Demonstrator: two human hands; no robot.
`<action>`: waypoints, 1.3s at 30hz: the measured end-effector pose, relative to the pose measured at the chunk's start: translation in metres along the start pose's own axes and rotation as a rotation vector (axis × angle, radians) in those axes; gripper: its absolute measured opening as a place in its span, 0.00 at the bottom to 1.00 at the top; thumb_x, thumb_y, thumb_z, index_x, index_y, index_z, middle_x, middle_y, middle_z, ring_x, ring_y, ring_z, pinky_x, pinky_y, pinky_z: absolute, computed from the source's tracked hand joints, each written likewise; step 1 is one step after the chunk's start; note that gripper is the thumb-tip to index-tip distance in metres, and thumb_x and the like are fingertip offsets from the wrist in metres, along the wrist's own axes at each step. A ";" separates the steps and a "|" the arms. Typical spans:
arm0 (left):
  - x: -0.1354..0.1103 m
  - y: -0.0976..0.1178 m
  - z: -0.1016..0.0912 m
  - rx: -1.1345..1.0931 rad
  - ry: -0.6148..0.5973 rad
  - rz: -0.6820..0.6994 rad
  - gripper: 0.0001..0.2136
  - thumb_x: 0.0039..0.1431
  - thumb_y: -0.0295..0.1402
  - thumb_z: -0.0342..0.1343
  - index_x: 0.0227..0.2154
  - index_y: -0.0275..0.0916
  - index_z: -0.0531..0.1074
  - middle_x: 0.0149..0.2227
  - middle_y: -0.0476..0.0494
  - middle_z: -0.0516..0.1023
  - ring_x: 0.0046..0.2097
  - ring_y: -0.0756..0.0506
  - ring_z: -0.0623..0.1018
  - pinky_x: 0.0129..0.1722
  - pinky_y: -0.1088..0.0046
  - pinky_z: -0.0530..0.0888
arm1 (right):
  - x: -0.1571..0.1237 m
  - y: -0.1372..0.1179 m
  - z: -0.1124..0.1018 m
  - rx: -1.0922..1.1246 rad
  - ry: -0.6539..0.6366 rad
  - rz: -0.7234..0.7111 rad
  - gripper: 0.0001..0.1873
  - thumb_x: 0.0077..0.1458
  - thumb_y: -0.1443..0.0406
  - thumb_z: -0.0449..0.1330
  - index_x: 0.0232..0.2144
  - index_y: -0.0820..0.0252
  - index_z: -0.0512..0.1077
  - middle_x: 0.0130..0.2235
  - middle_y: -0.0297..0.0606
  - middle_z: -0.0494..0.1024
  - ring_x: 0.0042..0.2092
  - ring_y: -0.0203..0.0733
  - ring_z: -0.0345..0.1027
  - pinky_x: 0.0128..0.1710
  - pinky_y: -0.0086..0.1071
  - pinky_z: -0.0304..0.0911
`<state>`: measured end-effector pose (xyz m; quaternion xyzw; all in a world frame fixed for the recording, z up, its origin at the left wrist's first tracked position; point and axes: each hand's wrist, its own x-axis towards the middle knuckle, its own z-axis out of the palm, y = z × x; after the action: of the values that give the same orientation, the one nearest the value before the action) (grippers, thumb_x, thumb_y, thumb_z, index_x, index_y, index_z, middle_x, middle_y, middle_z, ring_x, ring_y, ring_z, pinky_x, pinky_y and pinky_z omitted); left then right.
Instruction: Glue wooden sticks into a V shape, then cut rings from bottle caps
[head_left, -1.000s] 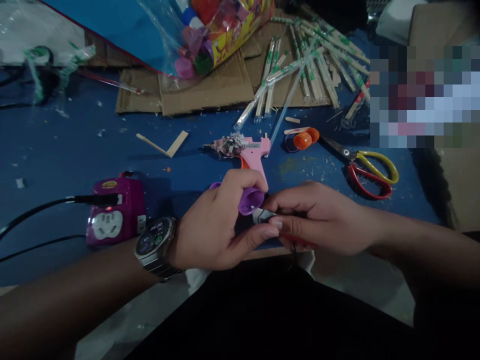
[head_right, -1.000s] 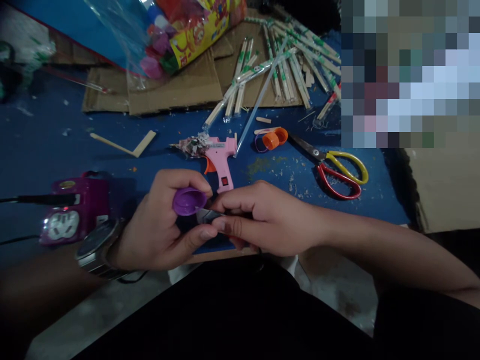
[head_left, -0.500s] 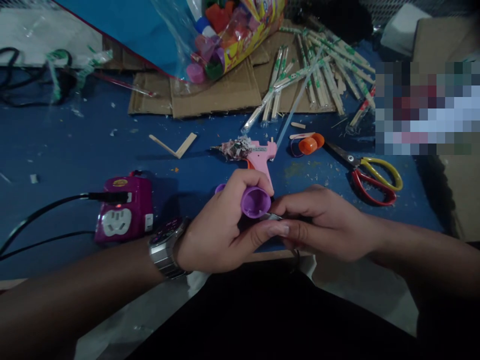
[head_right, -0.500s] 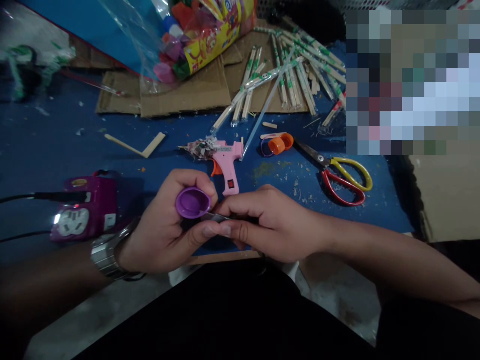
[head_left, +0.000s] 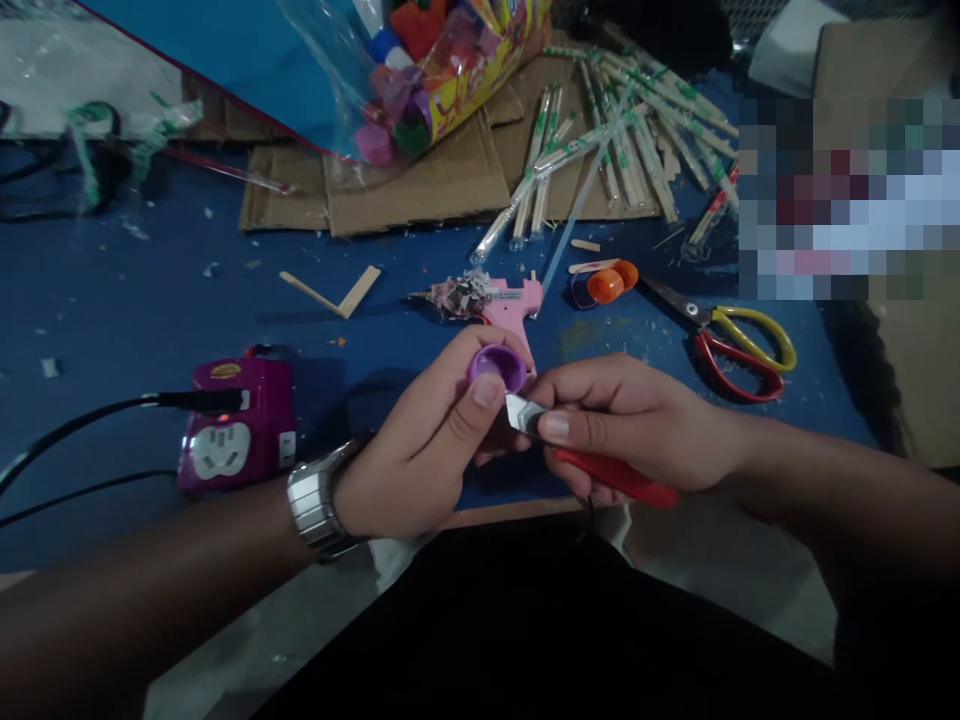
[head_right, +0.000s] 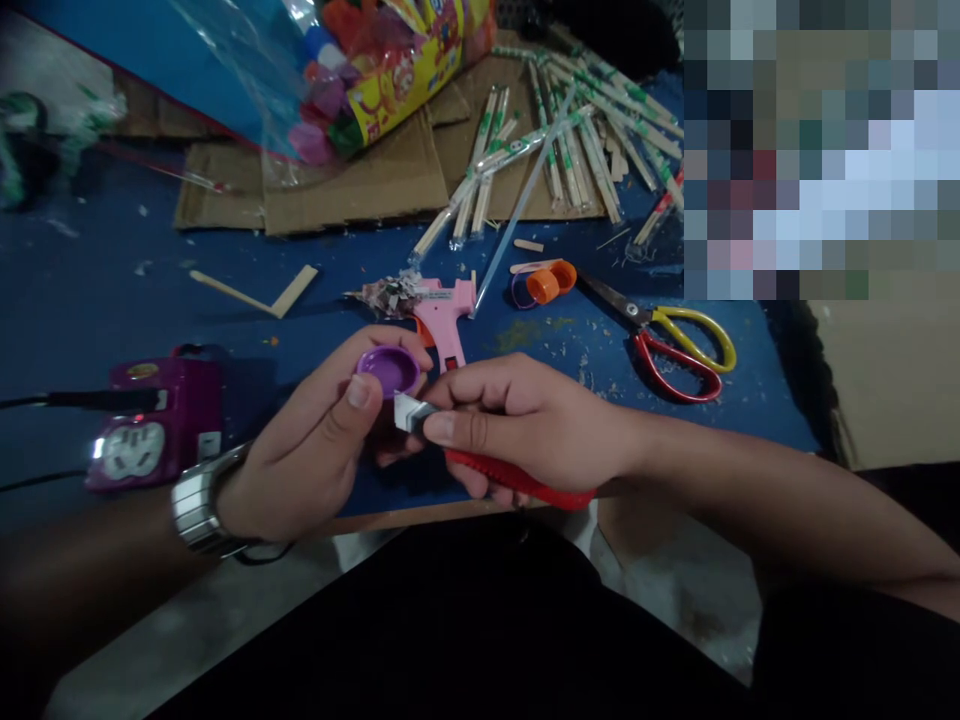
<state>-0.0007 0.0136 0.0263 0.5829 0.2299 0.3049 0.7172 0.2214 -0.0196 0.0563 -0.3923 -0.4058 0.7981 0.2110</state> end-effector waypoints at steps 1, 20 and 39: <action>0.000 0.000 0.000 -0.007 -0.005 -0.006 0.13 0.79 0.45 0.47 0.50 0.42 0.69 0.35 0.48 0.70 0.30 0.53 0.72 0.23 0.79 0.69 | 0.000 -0.001 0.000 0.007 -0.002 0.008 0.17 0.69 0.51 0.63 0.40 0.60 0.74 0.26 0.30 0.77 0.21 0.30 0.70 0.20 0.21 0.67; 0.012 -0.002 -0.009 0.321 -0.019 0.126 0.23 0.57 0.40 0.75 0.46 0.42 0.68 0.41 0.45 0.73 0.41 0.45 0.75 0.38 0.68 0.77 | 0.000 -0.002 0.002 0.041 -0.009 0.004 0.18 0.69 0.52 0.63 0.36 0.61 0.72 0.24 0.28 0.74 0.20 0.28 0.68 0.20 0.19 0.65; 0.009 0.000 -0.003 0.418 0.058 0.226 0.21 0.63 0.40 0.69 0.49 0.42 0.65 0.44 0.46 0.71 0.41 0.47 0.75 0.41 0.66 0.76 | -0.001 -0.003 0.003 0.031 0.005 -0.047 0.15 0.72 0.56 0.61 0.37 0.61 0.72 0.25 0.29 0.75 0.21 0.28 0.68 0.21 0.20 0.66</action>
<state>0.0031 0.0220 0.0255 0.7317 0.2418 0.3456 0.5355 0.2196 -0.0198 0.0604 -0.3813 -0.4017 0.7983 0.2366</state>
